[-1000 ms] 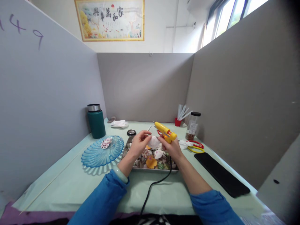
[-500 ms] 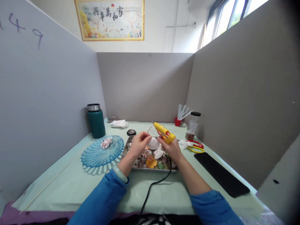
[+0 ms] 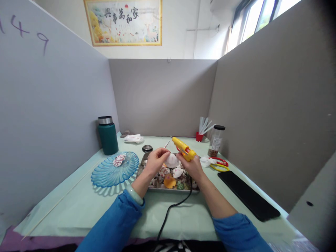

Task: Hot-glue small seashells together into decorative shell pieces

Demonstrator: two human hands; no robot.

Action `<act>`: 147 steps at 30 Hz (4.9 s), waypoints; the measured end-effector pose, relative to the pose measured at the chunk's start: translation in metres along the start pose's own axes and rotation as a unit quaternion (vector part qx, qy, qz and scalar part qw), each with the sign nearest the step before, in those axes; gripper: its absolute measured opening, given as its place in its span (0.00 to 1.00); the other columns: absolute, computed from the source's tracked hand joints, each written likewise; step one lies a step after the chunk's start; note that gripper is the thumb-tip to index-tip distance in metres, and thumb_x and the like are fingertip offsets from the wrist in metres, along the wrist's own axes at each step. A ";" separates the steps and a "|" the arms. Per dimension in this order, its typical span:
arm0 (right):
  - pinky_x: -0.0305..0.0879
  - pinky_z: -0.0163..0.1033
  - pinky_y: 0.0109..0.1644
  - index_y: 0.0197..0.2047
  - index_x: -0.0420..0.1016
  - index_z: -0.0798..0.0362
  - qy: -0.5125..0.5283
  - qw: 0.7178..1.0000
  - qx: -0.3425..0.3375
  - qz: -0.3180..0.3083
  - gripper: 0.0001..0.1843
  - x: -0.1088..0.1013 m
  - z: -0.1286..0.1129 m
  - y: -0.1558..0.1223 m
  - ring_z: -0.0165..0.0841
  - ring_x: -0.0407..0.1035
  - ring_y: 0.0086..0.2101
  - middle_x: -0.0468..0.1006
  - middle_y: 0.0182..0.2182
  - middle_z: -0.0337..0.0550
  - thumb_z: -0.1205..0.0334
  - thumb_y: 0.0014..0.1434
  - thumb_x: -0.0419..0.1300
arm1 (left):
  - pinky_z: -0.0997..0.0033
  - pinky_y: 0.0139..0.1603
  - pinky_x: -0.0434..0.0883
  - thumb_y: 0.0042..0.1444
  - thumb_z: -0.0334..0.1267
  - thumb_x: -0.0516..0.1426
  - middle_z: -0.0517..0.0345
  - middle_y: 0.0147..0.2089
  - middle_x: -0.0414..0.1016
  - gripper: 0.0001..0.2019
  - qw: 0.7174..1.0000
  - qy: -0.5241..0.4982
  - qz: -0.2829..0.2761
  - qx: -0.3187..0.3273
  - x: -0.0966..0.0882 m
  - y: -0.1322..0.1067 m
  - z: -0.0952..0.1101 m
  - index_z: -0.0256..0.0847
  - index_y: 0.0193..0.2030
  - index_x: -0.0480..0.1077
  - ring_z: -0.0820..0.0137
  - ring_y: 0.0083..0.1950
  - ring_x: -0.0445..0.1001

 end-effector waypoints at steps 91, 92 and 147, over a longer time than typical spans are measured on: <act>0.64 0.33 0.27 0.34 0.73 0.54 0.121 0.992 -0.007 -0.039 0.13 0.012 -0.007 0.000 0.28 0.64 0.22 0.70 0.22 0.36 0.51 0.57 0.59 | 0.57 0.56 0.66 0.51 0.36 0.60 0.41 0.58 0.65 0.28 0.973 0.161 -0.032 0.163 0.006 -0.008 0.010 0.38 0.59 0.61 0.58 0.59 0.64; 0.64 0.34 0.27 0.35 0.73 0.54 0.121 0.992 -0.010 -0.027 0.13 0.011 -0.008 0.000 0.28 0.64 0.22 0.70 0.22 0.37 0.51 0.58 0.58 | 0.58 0.54 0.68 0.51 0.37 0.60 0.41 0.59 0.65 0.29 0.983 0.113 -0.048 0.134 0.006 -0.008 0.008 0.38 0.61 0.60 0.58 0.59 0.65; 0.66 0.38 0.39 0.44 0.72 0.50 -0.126 0.966 -0.226 0.006 0.09 0.008 -0.032 -0.010 0.34 0.68 0.36 0.72 0.37 0.46 0.64 0.62 0.53 | 0.75 0.23 0.71 0.55 0.47 0.56 0.59 0.31 0.69 0.14 0.995 -0.052 -0.074 -0.029 0.007 -0.008 0.006 0.38 0.41 0.68 0.71 0.30 0.71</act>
Point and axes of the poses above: each hand's wrist, its own y-axis towards the middle knuckle, its own x-axis out of the palm, z = x × y, the point moved 3 cm from there along y, towards the middle knuckle
